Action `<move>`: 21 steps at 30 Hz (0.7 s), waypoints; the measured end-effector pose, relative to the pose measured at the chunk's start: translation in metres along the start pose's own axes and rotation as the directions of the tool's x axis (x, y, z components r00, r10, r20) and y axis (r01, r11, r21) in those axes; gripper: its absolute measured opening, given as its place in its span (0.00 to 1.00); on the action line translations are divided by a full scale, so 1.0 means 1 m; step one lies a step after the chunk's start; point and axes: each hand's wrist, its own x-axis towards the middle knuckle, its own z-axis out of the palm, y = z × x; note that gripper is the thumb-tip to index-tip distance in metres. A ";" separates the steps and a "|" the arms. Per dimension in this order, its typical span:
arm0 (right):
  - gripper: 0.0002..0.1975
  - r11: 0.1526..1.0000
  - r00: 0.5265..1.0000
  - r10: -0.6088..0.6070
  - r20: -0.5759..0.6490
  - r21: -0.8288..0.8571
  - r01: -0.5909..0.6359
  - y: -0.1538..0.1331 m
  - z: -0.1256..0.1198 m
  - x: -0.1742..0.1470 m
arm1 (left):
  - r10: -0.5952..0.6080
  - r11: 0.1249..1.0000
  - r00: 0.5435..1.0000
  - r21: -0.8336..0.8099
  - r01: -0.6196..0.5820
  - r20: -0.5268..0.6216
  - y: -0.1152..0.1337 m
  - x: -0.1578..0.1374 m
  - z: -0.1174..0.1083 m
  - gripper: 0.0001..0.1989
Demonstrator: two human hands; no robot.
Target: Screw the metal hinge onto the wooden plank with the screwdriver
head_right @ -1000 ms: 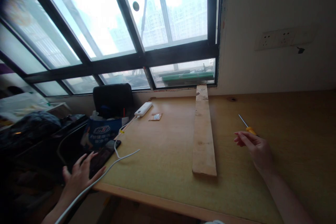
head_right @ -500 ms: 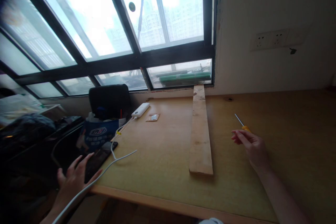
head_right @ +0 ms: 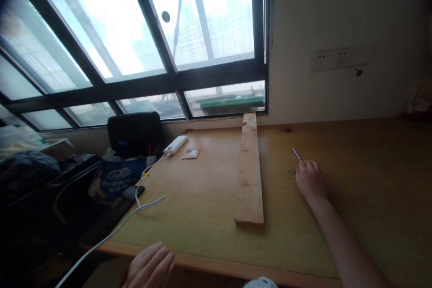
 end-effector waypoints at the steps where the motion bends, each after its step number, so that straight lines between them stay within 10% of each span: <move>1: 0.09 1.000 1.000 0.001 0.019 -0.025 0.000 -0.003 -0.002 -0.001 | -0.071 0.996 0.997 -0.050 0.071 0.005 -0.004 0.026 0.016 0.14; 7: 0.11 0.997 0.996 0.066 0.053 -0.044 -0.064 -0.004 -0.008 -0.006 | -0.654 0.757 0.748 0.088 0.648 0.114 -0.104 0.132 0.128 0.15; 15: 0.12 0.993 0.994 0.108 -0.001 -0.050 -0.108 0.006 -0.009 -0.004 | -0.965 0.254 0.254 0.443 0.860 0.060 -0.179 0.121 0.209 0.38; 21: 0.13 0.999 0.994 0.044 -0.098 0.013 -0.043 -0.005 -0.016 0.001 | -0.963 0.260 0.267 0.418 0.871 0.041 -0.188 0.113 0.219 0.31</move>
